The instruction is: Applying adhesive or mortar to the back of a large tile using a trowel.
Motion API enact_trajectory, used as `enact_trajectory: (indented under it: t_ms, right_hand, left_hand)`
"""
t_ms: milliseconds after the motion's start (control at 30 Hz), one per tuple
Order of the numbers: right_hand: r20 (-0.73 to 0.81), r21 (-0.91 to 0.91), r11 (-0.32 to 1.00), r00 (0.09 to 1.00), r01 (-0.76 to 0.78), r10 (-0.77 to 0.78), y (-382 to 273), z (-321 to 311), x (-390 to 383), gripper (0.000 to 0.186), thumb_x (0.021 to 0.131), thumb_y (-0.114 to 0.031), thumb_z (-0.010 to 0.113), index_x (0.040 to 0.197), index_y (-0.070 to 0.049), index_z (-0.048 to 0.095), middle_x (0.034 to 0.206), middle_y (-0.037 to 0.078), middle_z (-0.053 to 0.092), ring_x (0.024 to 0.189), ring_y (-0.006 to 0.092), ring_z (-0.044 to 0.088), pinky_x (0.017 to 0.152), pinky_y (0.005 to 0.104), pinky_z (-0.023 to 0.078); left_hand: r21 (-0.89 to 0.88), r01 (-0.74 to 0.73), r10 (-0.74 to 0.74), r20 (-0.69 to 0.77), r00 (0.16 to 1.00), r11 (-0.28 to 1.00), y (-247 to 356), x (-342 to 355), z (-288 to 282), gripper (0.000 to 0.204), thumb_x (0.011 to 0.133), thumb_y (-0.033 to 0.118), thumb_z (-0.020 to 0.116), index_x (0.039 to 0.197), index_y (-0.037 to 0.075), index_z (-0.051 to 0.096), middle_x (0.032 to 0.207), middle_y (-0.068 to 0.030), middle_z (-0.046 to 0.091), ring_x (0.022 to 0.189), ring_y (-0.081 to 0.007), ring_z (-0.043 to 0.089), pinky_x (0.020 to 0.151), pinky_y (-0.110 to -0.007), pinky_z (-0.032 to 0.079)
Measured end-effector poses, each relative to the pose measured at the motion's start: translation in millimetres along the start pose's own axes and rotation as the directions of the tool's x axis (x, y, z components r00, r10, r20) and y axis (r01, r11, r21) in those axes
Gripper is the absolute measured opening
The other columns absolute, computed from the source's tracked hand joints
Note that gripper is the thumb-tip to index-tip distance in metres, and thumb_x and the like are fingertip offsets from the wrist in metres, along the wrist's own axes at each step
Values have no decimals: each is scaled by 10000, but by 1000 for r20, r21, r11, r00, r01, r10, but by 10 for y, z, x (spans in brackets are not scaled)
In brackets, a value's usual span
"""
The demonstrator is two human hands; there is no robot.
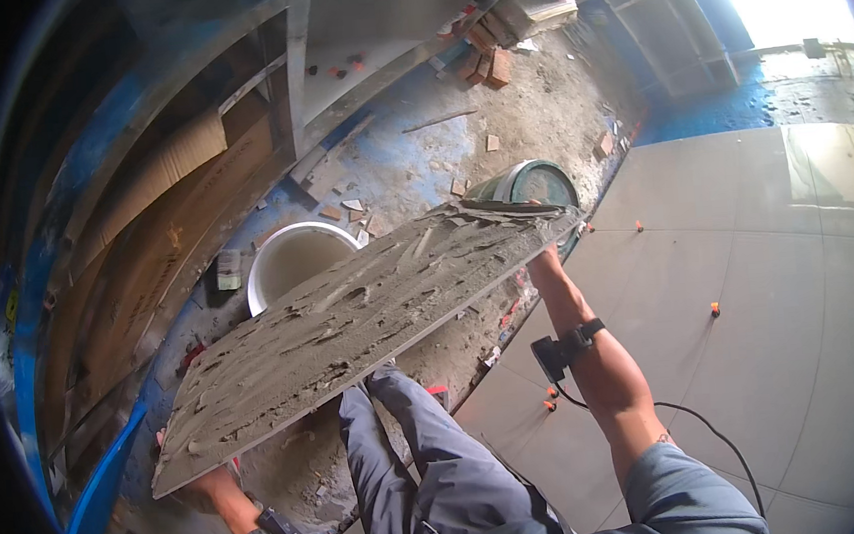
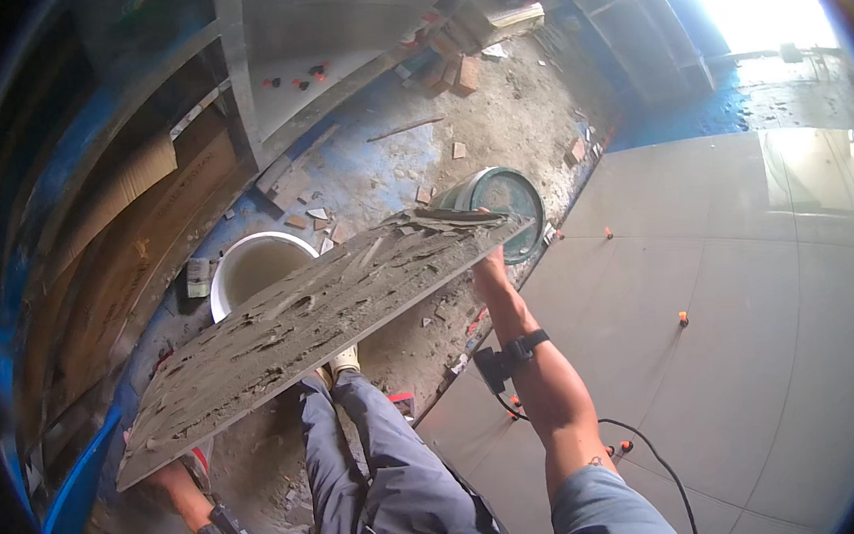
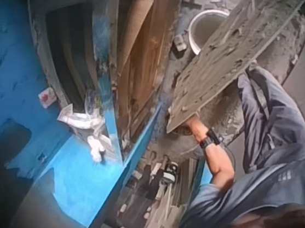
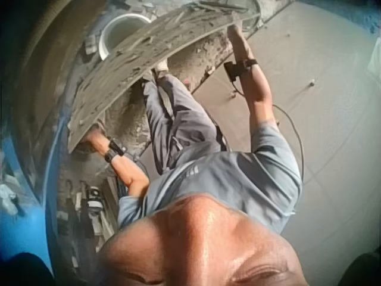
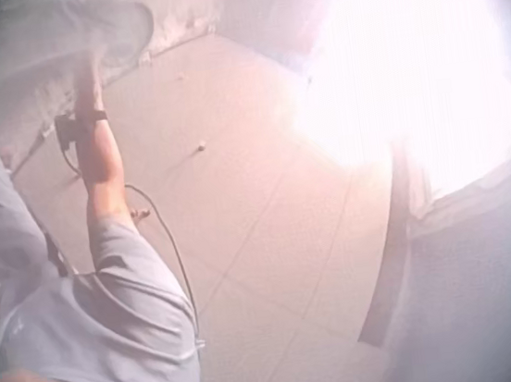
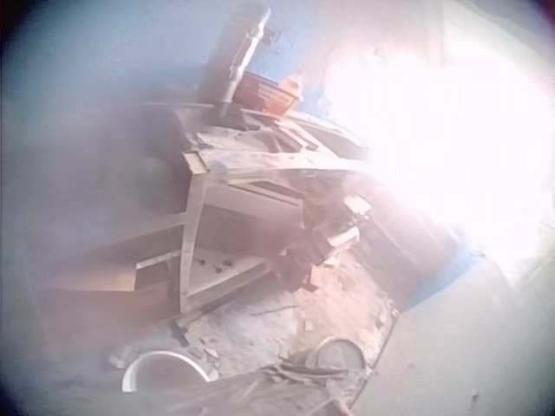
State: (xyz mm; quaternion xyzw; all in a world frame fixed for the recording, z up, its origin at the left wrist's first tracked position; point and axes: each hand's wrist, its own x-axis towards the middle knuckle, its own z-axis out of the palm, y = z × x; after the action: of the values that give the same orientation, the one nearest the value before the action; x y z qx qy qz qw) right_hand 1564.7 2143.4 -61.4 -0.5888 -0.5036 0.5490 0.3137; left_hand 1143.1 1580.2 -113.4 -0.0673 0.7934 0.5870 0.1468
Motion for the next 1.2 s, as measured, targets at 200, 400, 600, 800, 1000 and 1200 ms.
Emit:
enact_trajectory:
  t_ms: [200,400,600,800,1000,1200]
  right_hand:
    - [149,164,984,988,-63,38,355,-6,265,417,983,-273,539,1339,-71,456,1221,82,573,1089,199,561,954,354,464]
    - [197,323,927,972,-188,128,306,260,116,390,981,-277,529,1297,-59,460,1184,99,576,1069,217,578,953,379,488]
    - [177,298,933,972,-201,153,360,228,137,389,982,-285,525,1293,-60,461,1186,100,577,1069,217,579,952,376,489]
    - [143,279,942,978,-186,151,330,257,197,388,983,-292,522,1289,-62,463,1187,100,577,1069,216,581,950,374,490]
    - [100,272,948,985,-165,143,329,390,244,386,984,-300,518,1285,-63,465,1189,101,578,1069,215,582,948,371,491]
    - [27,269,954,991,-130,127,234,335,240,386,985,-307,514,1281,-64,466,1190,101,579,1069,215,583,946,369,492]
  left_hand:
    - [239,-143,123,99,988,960,-159,106,-104,466,999,199,465,1410,-1,375,1386,-155,491,1222,-259,518,1042,-423,419]
    - [417,-216,160,164,973,883,-177,143,-189,465,994,195,481,1405,3,381,1399,-155,483,1226,-259,517,1058,-425,401]
    - [428,-183,129,152,980,885,-297,67,-137,462,990,206,488,1396,8,393,1392,-154,488,1220,-262,521,1054,-428,405]
    - [415,-165,111,151,982,895,-419,-6,-30,459,986,218,495,1386,13,405,1385,-153,494,1214,-265,525,1049,-430,410]
    - [401,-163,105,162,981,902,-483,62,92,456,981,230,502,1376,18,417,1378,-152,499,1208,-268,529,1044,-432,414]
    - [376,-173,102,201,974,910,-480,164,372,453,977,241,509,1366,22,429,1371,-151,504,1202,-271,533,1039,-435,419]
